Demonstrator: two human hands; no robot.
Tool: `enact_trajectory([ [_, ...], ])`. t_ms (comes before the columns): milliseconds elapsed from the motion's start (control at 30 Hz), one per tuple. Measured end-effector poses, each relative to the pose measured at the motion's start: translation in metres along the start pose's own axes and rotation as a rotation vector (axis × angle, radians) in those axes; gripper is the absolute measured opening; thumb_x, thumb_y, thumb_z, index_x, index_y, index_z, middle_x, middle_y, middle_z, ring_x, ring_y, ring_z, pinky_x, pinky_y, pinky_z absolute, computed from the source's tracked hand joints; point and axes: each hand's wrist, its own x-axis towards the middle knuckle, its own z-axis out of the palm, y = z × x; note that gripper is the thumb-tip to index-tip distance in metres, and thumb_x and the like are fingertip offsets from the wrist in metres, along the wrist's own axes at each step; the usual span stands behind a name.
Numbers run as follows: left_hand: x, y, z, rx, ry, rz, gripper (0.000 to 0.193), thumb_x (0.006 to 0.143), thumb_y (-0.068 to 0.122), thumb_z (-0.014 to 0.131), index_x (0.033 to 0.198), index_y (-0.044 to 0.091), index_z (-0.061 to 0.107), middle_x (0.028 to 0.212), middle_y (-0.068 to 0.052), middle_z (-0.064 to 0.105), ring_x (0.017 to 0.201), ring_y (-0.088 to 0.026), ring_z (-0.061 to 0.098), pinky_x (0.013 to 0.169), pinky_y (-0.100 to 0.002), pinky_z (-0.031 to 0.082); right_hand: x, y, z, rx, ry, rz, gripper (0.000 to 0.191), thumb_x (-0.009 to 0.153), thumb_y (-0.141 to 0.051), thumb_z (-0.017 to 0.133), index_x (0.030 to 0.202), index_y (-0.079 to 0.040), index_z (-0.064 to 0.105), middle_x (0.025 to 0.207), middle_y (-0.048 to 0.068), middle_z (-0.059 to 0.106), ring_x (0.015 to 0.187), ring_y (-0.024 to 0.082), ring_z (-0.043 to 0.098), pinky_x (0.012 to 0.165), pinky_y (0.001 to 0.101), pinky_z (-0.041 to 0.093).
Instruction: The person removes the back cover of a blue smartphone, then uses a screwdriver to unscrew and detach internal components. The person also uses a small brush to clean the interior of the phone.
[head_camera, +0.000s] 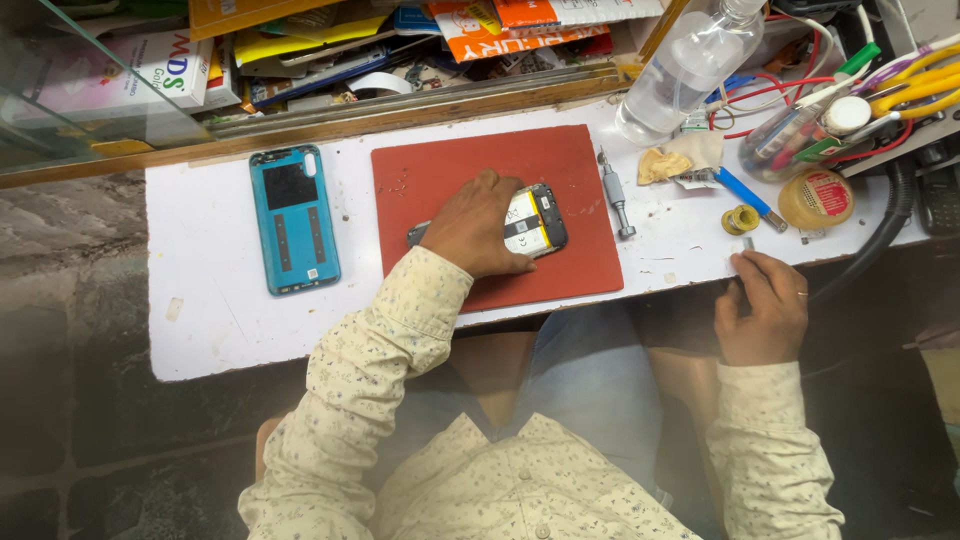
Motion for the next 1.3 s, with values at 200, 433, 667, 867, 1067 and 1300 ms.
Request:
enact_trajectory([
  [200,-0.006,-0.002,0.003,-0.046,0.151,0.125,0.095,0.059,0.042,0.09,0.135,0.002,0.051,0.127,-0.02,0.062,0.119,-0.038,0.06,0.102,-0.046,0.047,0.011,0.008,-0.016,0.095,-0.019,-0.084,0.019,0.094,0.003,0.079,0.11,-0.006,0.077,0.11,0.005,0.072,0.099,0.026,0.068,0.092,0.033,0.055],
  [433,-0.013,0.004,0.004,-0.044,0.19,0.191,0.095,0.061,0.045,0.09,0.136,0.002,0.049,0.127,-0.022,0.062,0.118,-0.039,0.061,0.101,-0.048,0.047,0.012,-0.007,-0.028,0.284,0.056,0.141,0.017,0.102,0.009,0.075,0.117,0.002,0.075,0.11,0.011,0.07,0.101,0.021,0.07,0.092,0.0303,0.056],
  [667,-0.018,0.0,0.007,-0.002,0.313,0.29,0.094,0.064,0.046,0.09,0.137,0.002,0.049,0.125,-0.023,0.061,0.117,-0.041,0.061,0.101,-0.05,0.049,0.018,-0.083,0.012,1.151,0.156,0.538,0.03,0.093,0.008,0.072,0.123,0.006,0.07,0.116,0.007,0.062,0.094,0.014,0.065,0.082,0.0264,0.059],
  [867,-0.026,0.003,0.002,-0.009,0.395,0.333,0.094,0.064,0.046,0.088,0.137,0.003,0.049,0.119,-0.02,0.061,0.109,-0.037,0.063,0.095,-0.048,0.051,0.044,-0.14,0.024,1.309,0.019,0.493,0.02,0.094,0.009,0.07,0.115,0.007,0.072,0.118,0.012,0.065,0.096,0.014,0.065,0.083,0.0251,0.058],
  [1067,-0.034,0.008,-0.003,0.018,0.487,0.354,0.089,0.065,0.046,0.087,0.135,0.005,0.05,0.107,-0.014,0.059,0.094,-0.033,0.063,0.08,-0.044,0.05,0.057,-0.167,0.015,1.226,0.025,0.44,0.014,0.097,0.006,0.071,0.111,0.007,0.071,0.111,0.012,0.067,0.089,0.012,0.065,0.083,0.0239,0.056],
  [1300,-0.039,0.01,-0.007,0.008,0.529,0.381,0.087,0.066,0.046,0.088,0.134,0.005,0.051,0.102,-0.013,0.057,0.089,-0.032,0.061,0.077,-0.043,0.049,0.069,-0.186,0.007,1.213,0.092,0.399,0.016,0.102,0.003,0.068,0.117,0.009,0.067,0.107,0.01,0.07,0.092,0.012,0.07,0.086,0.0244,0.061],
])
